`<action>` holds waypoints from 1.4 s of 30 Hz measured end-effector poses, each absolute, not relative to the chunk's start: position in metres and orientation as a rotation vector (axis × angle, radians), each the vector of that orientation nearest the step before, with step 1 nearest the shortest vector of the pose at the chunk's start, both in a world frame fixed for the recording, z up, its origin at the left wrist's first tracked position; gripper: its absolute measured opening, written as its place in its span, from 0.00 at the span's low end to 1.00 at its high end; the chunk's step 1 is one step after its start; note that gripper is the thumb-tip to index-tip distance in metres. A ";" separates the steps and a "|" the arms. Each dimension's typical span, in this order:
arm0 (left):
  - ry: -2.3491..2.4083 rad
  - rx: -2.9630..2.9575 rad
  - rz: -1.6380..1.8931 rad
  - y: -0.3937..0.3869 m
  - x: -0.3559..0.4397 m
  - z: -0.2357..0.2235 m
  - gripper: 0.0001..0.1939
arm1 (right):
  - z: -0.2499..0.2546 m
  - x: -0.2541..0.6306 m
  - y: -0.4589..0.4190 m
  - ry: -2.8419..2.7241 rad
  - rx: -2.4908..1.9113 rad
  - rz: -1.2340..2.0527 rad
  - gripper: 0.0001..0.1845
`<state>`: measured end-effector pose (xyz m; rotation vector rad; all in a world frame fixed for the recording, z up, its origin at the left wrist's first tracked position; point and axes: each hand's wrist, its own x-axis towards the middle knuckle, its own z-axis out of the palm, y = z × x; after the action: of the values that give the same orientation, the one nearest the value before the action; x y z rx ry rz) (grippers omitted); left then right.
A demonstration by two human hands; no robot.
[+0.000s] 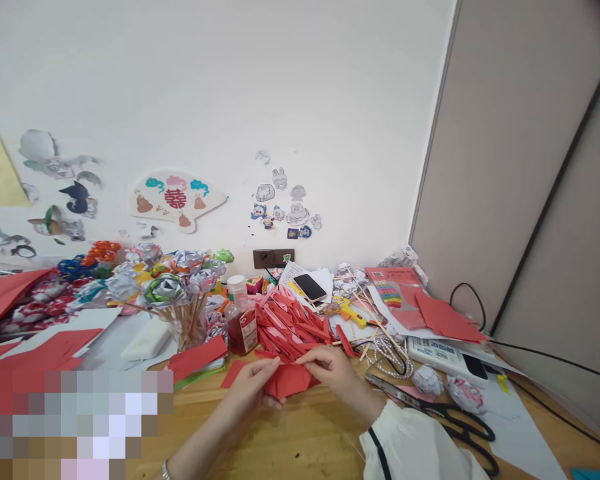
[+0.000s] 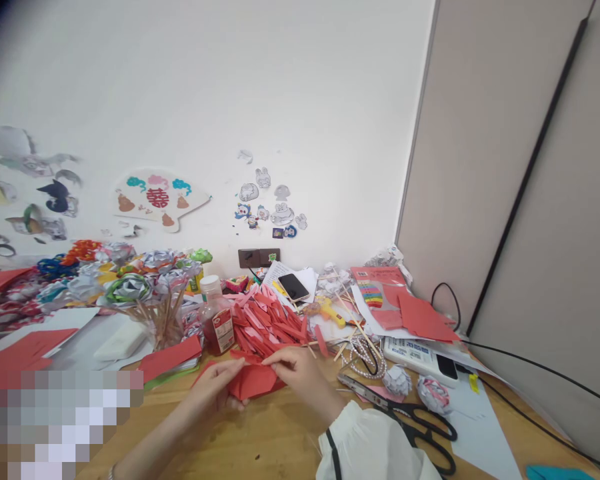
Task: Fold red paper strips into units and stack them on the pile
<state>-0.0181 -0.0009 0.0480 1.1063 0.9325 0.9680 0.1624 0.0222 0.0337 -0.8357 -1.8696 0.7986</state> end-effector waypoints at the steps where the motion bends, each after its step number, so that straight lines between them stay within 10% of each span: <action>1: 0.945 1.115 0.958 0.000 -0.018 0.047 0.17 | 0.035 0.162 0.021 -1.890 -0.835 0.772 0.10; 42: 0.885 1.245 0.727 -0.001 -0.027 0.049 0.18 | 0.000 0.165 0.044 -1.831 -0.967 1.199 0.11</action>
<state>-0.0274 -0.0011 0.0488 1.2448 0.8846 0.7270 0.1645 0.0441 0.0004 -0.9666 -1.8311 1.1992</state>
